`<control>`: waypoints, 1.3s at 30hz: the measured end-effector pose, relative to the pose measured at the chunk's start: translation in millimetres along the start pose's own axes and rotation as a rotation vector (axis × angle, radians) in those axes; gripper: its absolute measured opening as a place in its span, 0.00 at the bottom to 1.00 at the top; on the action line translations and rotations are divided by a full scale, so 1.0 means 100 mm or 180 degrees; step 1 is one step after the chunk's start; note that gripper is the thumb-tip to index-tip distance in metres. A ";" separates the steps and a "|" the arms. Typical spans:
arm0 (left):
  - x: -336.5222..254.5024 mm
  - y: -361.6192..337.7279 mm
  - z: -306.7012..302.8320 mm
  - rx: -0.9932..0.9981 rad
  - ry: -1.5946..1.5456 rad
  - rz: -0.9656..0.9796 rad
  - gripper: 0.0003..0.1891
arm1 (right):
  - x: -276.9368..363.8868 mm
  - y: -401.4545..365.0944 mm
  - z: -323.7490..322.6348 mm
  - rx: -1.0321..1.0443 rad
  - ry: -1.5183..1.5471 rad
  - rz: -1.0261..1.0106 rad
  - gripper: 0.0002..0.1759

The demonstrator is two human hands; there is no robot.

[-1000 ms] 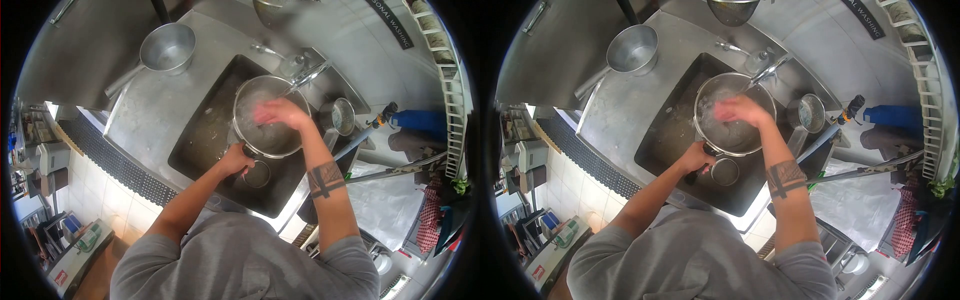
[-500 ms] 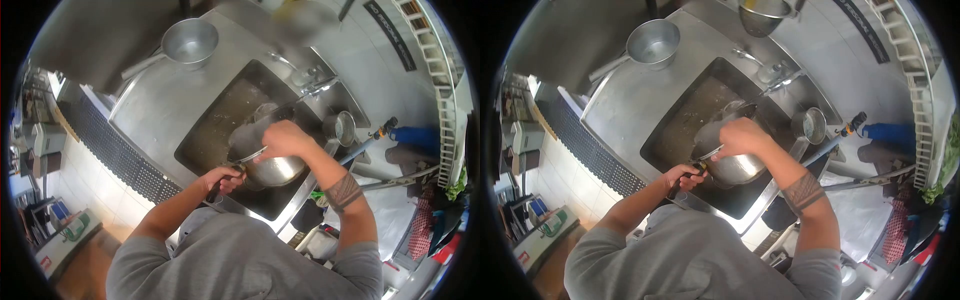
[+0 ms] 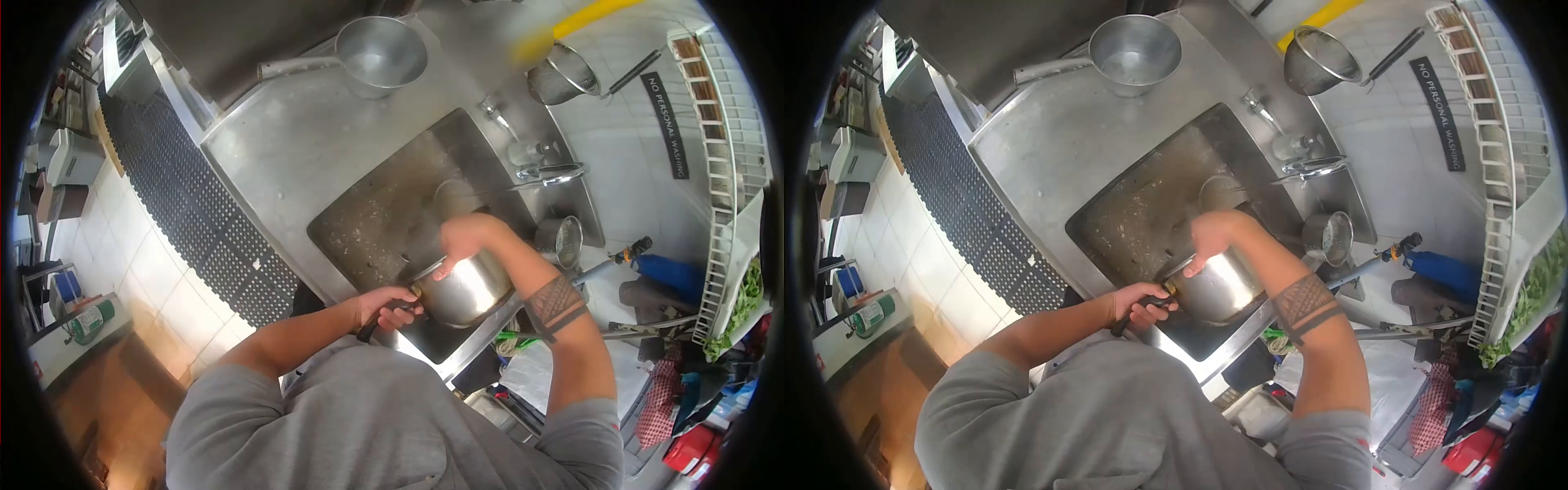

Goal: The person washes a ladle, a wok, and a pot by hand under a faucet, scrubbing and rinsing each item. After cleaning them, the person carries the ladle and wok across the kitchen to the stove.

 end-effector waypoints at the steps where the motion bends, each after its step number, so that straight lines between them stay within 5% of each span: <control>1: -0.05 0.00 0.04 -0.0004 0.0034 -0.0023 0.14 | -0.05 -0.13 0.02 -0.0132 0.0092 0.0124 0.44; 4: -0.33 0.05 0.16 -0.0501 0.0752 0.0311 0.10 | -0.19 -0.59 0.13 -0.0983 0.0225 0.0275 0.41; 6: -0.52 0.08 0.21 -0.1513 0.0903 0.0697 0.06 | -0.28 -0.76 0.43 -0.1208 0.0437 0.0524 0.37; 9: -0.70 0.15 0.23 -0.1284 0.1098 0.0765 0.10 | -0.40 -0.92 0.77 -0.1792 0.0857 0.1195 0.31; 12: -0.76 0.14 0.42 -0.1387 0.1773 0.0870 0.14 | -0.48 -0.88 1.10 -0.2155 0.1530 0.0909 0.30; 14: -0.77 0.02 0.60 -0.2118 0.2718 0.1061 0.16 | -0.54 -0.83 1.25 -0.2053 0.1851 0.0445 0.28; 16: -0.74 0.01 0.65 -0.2189 0.2987 0.1075 0.20 | -0.77 -0.56 1.45 -0.1864 0.4155 0.0049 0.28; 17: -0.73 -0.01 0.68 -0.2211 0.3225 0.1130 0.24 | -0.97 -0.38 1.53 -0.2144 0.5031 0.0091 0.29; 19: -0.67 -0.05 0.84 -0.2345 0.3592 0.1177 0.28 | -1.47 -0.16 1.47 -0.3618 0.4868 0.0897 0.18; 21: -0.60 -0.03 1.00 -0.2297 0.3663 0.1058 0.29 | -1.97 0.27 1.45 -0.5169 0.6173 0.0327 0.12; 23: -0.51 0.02 1.15 -0.2365 0.3722 0.0922 0.22 | -2.02 0.74 1.16 -0.5731 0.6553 -0.0995 0.16; 25: -0.49 0.14 1.23 -0.2277 0.3817 0.0956 0.21 | -1.39 0.89 0.70 -0.3685 0.7664 -0.1208 0.18; 27: -0.53 0.21 1.28 -0.2259 0.3952 0.1080 0.21 | -0.88 0.89 0.74 -0.2269 0.6143 -0.0219 0.10; 31: -0.61 0.16 1.16 -0.2418 0.4054 0.0840 0.20 | -1.25 1.18 1.67 -0.0193 0.1309 0.0501 0.22; 33: -0.59 0.11 1.09 -0.2497 0.3830 0.0923 0.20 | -1.55 0.26 1.16 -0.1465 0.0958 0.1889 0.19; 34: -0.56 0.11 1.07 -0.2499 0.3845 0.0903 0.20 | -1.68 0.23 0.93 -0.1705 0.0989 0.1952 0.15; 35: -0.53 0.15 1.06 -0.2476 0.3783 0.0894 0.20 | -1.71 0.18 0.71 -0.2641 0.0912 0.1983 0.11; 36: -0.53 0.19 1.07 -0.2448 0.3723 0.0903 0.20 | -1.77 0.16 0.71 -0.2670 0.0900 0.2006 0.11; 38: -0.51 0.19 1.10 -0.2509 0.3720 0.0939 0.20 | -1.43 -0.17 0.55 -0.4760 -0.0030 0.0496 0.10; 39: -0.50 0.17 1.11 -0.2580 0.3697 0.0960 0.20 | -1.58 0.04 0.85 -0.4774 0.0043 0.0665 0.11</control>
Point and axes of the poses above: each hand's wrist, its own y-axis towards the middle knuckle, its own z-axis out of the palm, x = y × z, the point moved 7 cm from there along y, towards the middle knuckle
